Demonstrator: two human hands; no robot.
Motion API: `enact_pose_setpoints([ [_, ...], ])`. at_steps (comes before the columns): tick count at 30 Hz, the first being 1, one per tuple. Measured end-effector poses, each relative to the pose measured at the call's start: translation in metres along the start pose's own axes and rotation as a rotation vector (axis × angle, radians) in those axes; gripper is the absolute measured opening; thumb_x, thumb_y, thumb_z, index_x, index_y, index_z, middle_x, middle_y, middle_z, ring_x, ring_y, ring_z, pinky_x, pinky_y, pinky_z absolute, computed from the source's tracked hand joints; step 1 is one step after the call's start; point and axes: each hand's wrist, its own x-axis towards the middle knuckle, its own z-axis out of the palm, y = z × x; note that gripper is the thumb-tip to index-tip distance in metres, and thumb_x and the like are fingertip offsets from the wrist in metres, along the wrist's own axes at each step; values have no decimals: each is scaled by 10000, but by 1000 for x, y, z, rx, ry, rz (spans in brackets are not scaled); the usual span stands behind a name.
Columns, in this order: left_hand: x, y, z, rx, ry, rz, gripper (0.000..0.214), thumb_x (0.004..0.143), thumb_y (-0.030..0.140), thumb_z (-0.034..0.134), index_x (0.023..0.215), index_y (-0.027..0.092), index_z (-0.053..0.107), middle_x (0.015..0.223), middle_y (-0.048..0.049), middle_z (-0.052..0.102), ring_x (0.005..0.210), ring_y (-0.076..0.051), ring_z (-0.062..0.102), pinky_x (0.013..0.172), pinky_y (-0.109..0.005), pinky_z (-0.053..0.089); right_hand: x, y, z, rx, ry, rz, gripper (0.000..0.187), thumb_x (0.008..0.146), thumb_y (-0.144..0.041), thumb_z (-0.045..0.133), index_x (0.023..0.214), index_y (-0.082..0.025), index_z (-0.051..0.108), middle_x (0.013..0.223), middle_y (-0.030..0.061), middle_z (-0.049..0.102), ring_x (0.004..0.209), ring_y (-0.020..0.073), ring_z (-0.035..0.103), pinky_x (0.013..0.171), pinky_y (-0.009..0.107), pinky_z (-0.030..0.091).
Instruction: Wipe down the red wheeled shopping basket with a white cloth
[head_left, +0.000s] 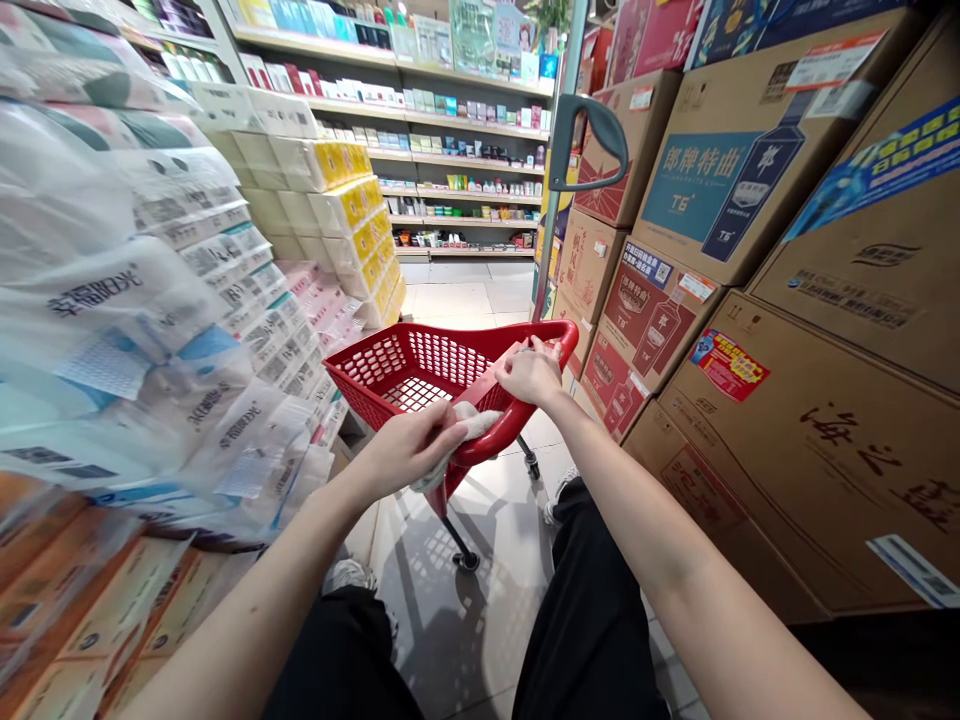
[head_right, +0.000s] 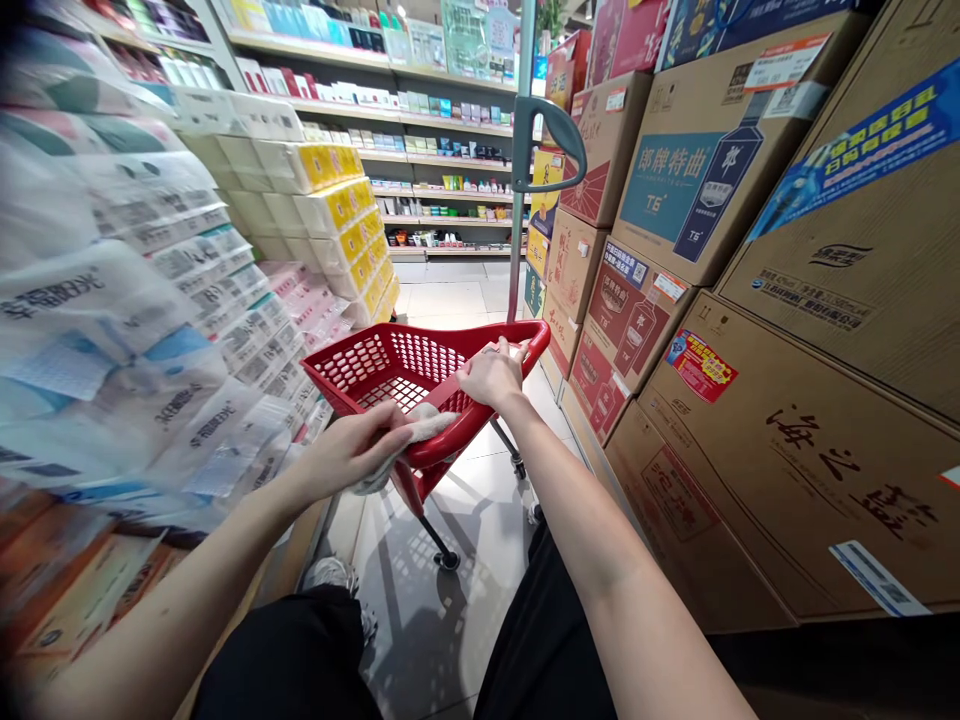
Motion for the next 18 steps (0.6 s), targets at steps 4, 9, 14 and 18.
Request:
enact_pose_setpoints([
  [4, 13, 3, 21, 24, 68, 23, 401, 916, 472, 316, 1045, 235, 613, 993, -9, 679, 884, -174, 611, 784, -268, 439, 0, 1, -2, -2, 4, -12, 368, 861, -402, 394, 867, -235, 722, 1282, 77, 572, 1351, 350, 254, 1054, 655, 7],
  [9, 25, -16, 21, -47, 91, -59, 547, 934, 440, 198, 884, 235, 703, 921, -6, 712, 882, -181, 616, 821, -269, 439, 0, 1, -4, -16, -17, -22, 369, 863, -410, 396, 884, -244, 725, 1323, 71, 542, 1353, 360, 249, 1056, 654, 23],
  [14, 30, -32, 17, -67, 117, -143, 528, 920, 459, 236, 886, 219, 705, 858, -29, 711, 860, -200, 613, 801, -290, 468, 5, -1, -1, -13, -2, -9, 377, 860, -422, 394, 876, -246, 727, 1310, 73, 549, 1338, 365, 269, 1047, 666, 28],
  [18, 13, -28, 41, -23, 315, 3, 409, 935, 373, 282, 1004, 184, 639, 960, -66, 664, 923, -187, 583, 878, -330, 453, 9, 0, -3, -5, -12, 3, 352, 843, -407, 419, 870, -241, 728, 1307, 69, 554, 1341, 341, 273, 1066, 634, 28],
])
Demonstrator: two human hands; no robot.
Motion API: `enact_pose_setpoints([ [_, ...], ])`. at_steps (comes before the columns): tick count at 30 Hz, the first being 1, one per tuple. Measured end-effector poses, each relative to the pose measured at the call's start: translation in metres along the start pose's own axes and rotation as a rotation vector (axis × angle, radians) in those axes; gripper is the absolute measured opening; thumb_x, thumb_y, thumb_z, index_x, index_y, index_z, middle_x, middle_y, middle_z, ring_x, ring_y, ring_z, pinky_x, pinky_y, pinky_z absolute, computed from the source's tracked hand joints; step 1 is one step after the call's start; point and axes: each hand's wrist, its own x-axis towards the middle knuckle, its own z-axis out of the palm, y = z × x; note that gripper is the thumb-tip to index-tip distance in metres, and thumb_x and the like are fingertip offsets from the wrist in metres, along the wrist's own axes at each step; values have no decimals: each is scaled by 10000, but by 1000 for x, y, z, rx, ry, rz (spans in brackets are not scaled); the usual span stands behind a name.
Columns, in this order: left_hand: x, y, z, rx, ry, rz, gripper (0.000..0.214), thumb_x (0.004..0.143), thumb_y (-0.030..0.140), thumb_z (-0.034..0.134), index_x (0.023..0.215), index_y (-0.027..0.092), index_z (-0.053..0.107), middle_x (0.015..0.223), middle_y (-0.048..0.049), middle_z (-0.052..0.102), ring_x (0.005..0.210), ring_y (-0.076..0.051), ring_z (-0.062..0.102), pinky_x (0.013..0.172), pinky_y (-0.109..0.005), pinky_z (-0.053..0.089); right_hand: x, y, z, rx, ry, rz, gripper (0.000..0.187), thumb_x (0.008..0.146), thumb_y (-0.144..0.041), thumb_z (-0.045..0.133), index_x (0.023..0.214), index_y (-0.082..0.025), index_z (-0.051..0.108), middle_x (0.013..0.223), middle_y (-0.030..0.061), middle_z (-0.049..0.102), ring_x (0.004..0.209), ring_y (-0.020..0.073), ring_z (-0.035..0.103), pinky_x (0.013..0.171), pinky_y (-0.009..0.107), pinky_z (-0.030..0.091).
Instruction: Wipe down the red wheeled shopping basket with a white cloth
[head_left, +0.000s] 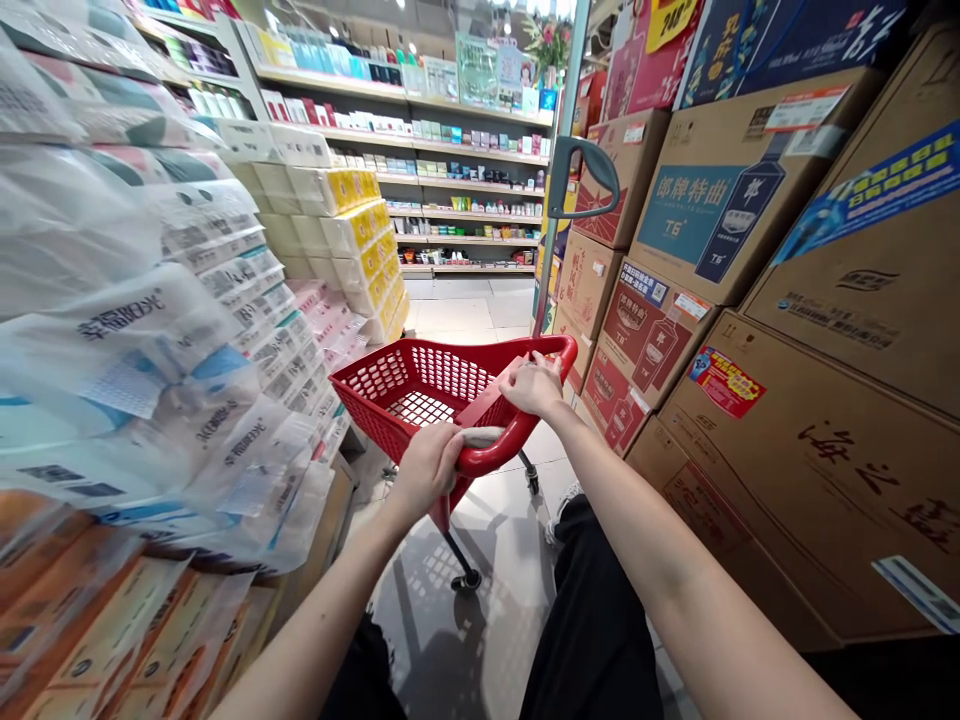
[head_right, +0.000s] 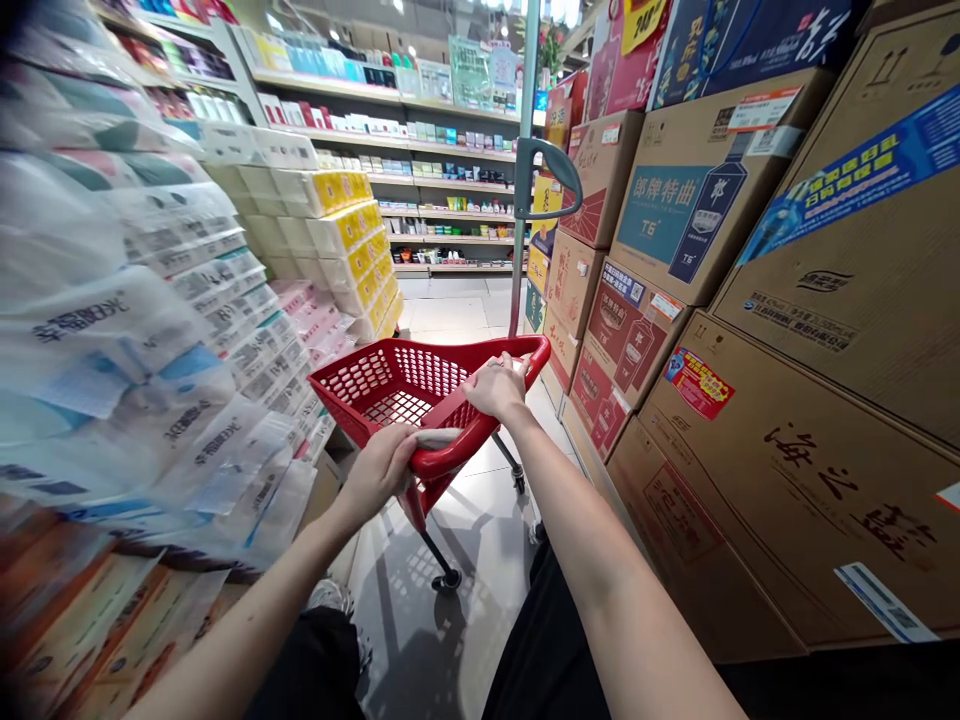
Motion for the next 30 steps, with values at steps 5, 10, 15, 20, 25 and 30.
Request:
enact_pose_setpoints([
  [5, -36, 7, 14, -21, 156, 135, 383, 910, 274, 411, 1281, 185, 436, 1313, -112, 498, 1245, -210, 426, 1063, -420, 339, 0, 9, -3, 7, 1, -36, 359, 837, -433, 429, 796, -246, 732, 1263, 53, 592, 1342, 323, 280, 1088, 585, 30],
  [10, -33, 11, 3, 13, 147, 170, 171, 864, 310, 517, 1000, 210, 541, 1100, -74, 592, 1110, -209, 523, 1022, -418, 379, 0, 21, -4, 38, 2, -90, 326, 831, -416, 444, 765, -262, 723, 1216, 23, 622, 1361, 291, 251, 1115, 526, 27],
  [15, -8, 26, 11, 80, 90, 61, 196, 887, 373, 446, 929, 204, 535, 959, -63, 569, 856, -180, 561, 745, -309, 460, 0, 28, -8, 76, -16, -117, 314, 826, -422, 464, 719, -257, 708, 1177, 17, 639, 1355, 297, 256, 1108, 545, 48],
  [20, 13, 26, 21, 73, -96, 12, 386, 941, 373, 273, 809, 208, 595, 797, -26, 619, 773, -168, 566, 703, -274, 398, 1, 33, -11, 70, -14, -150, 305, 827, -403, 467, 708, -249, 703, 1170, 12, 641, 1349, 308, 260, 1102, 569, 36],
  [25, 30, 12, 14, 10, -192, -227, 517, 929, 484, 253, 719, 210, 639, 785, -13, 674, 753, -174, 593, 646, -261, 376, 1, 31, -13, 59, -25, -124, 291, 828, -386, 469, 736, -251, 710, 1184, 9, 633, 1357, 302, 248, 1112, 562, 14],
  [30, 15, 19, 15, -4, -64, 4, 438, 932, 440, 286, 926, 221, 666, 857, -29, 668, 815, -174, 580, 746, -285, 397, 3, 28, -16, 40, -50, -76, 297, 823, -438, 467, 868, -281, 716, 1353, 9, 512, 1387, 290, 201, 1114, 561, 23],
])
